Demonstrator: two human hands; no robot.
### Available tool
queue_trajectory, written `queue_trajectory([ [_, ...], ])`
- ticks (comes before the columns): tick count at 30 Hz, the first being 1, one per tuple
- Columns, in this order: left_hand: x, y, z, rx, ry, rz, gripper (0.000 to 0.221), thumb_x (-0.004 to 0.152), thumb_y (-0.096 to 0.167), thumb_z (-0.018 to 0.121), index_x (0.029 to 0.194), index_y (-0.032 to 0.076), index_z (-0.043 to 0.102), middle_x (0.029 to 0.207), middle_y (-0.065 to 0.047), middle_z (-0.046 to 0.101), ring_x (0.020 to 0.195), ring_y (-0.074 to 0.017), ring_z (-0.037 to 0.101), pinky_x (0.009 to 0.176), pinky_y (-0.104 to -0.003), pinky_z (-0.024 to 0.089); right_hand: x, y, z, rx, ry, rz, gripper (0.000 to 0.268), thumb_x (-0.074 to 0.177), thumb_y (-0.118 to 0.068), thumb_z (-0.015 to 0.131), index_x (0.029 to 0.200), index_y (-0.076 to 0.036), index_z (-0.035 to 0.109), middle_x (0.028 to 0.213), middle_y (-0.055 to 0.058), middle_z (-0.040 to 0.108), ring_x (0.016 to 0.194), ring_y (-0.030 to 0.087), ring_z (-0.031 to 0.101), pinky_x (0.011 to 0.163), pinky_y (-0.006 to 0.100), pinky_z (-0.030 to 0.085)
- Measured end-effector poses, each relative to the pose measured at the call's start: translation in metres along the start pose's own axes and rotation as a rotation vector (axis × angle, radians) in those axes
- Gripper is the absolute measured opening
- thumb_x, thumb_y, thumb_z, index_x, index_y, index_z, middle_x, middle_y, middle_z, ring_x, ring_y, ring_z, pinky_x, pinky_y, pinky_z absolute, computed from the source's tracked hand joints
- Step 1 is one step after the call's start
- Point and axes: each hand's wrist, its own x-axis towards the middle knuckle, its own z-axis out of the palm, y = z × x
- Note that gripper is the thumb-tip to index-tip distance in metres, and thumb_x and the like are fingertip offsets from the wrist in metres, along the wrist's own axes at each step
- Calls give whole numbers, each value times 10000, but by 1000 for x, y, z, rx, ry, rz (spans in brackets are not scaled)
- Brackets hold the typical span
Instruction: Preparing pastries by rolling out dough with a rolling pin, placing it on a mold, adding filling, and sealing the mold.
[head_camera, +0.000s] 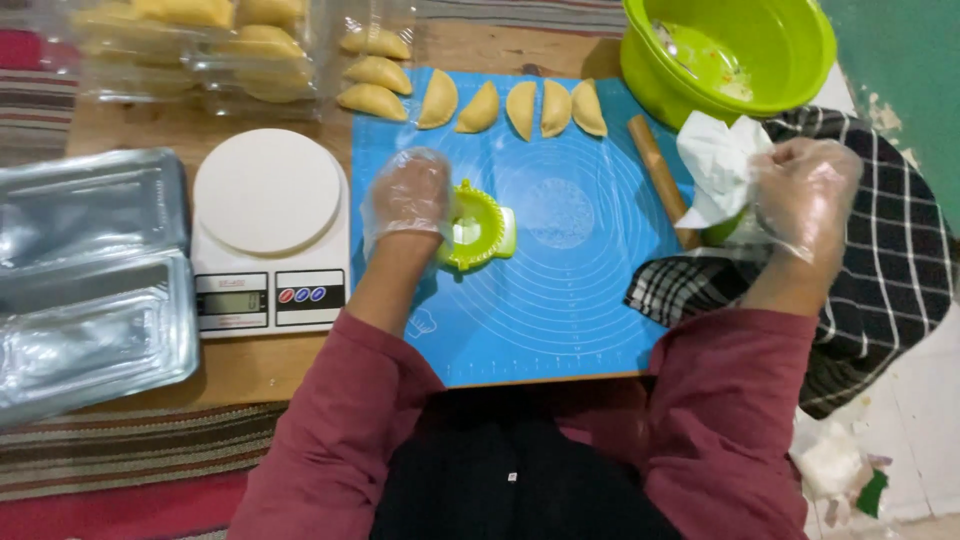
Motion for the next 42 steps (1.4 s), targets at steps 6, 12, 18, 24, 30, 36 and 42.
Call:
queue_trajectory([
  [6,-4,5,-18,-30,-81,-51,90,962,58,669,998,111,731,912,-90,725,832,-258,724,716,-371,638,26,-34,-29,221,304,-137,127,917,126,779,942,15,837,823,145,778,669,179,742,789,374,710],
  [12,-7,16,-47,-113,-15,190,646,641,549,943,1083,183,646,1040,-95,665,909,-297,685,683,-428,605,32,-144,-70,188,66,-98,183,990,108,685,939,-9,816,829,126,755,673,178,702,578,287,617],
  [18,-46,51,-72,16,-389,126,1582,366,828,977,1640,264,229,1317,-122,468,1103,-227,661,829,-385,617,0,-172,-46,348,12,-496,88,1033,100,753,1035,19,788,910,123,764,749,212,687,751,351,559],
  [24,-77,62,-113,-32,-147,-38,810,817,325,855,1539,234,499,1058,-131,612,893,-326,761,720,-489,642,-39,-222,-42,647,-575,-206,261,929,-147,616,1146,-39,711,950,301,721,922,597,634,737,653,516],
  [30,-64,58,-103,-42,-180,19,809,859,284,815,1571,172,448,1007,-181,664,906,-391,752,737,-540,630,-27,-159,57,436,-443,-288,514,779,-256,867,1254,-112,733,1020,226,727,1043,473,679,876,545,582],
  [36,-64,-7,-152,-426,-191,174,1071,684,597,820,1573,150,424,1362,-161,670,1273,-376,624,1090,-528,479,-92,-208,52,270,-318,-293,86,903,-152,742,977,-121,771,793,109,720,862,274,745,766,361,607],
  [42,-57,-51,-150,-730,137,382,910,929,519,762,1565,32,329,1480,-234,581,1385,-379,545,1070,-460,533,-119,-255,-78,727,-1402,-434,271,1020,-312,547,1211,-235,722,1136,-47,609,962,110,614,840,270,492],
])
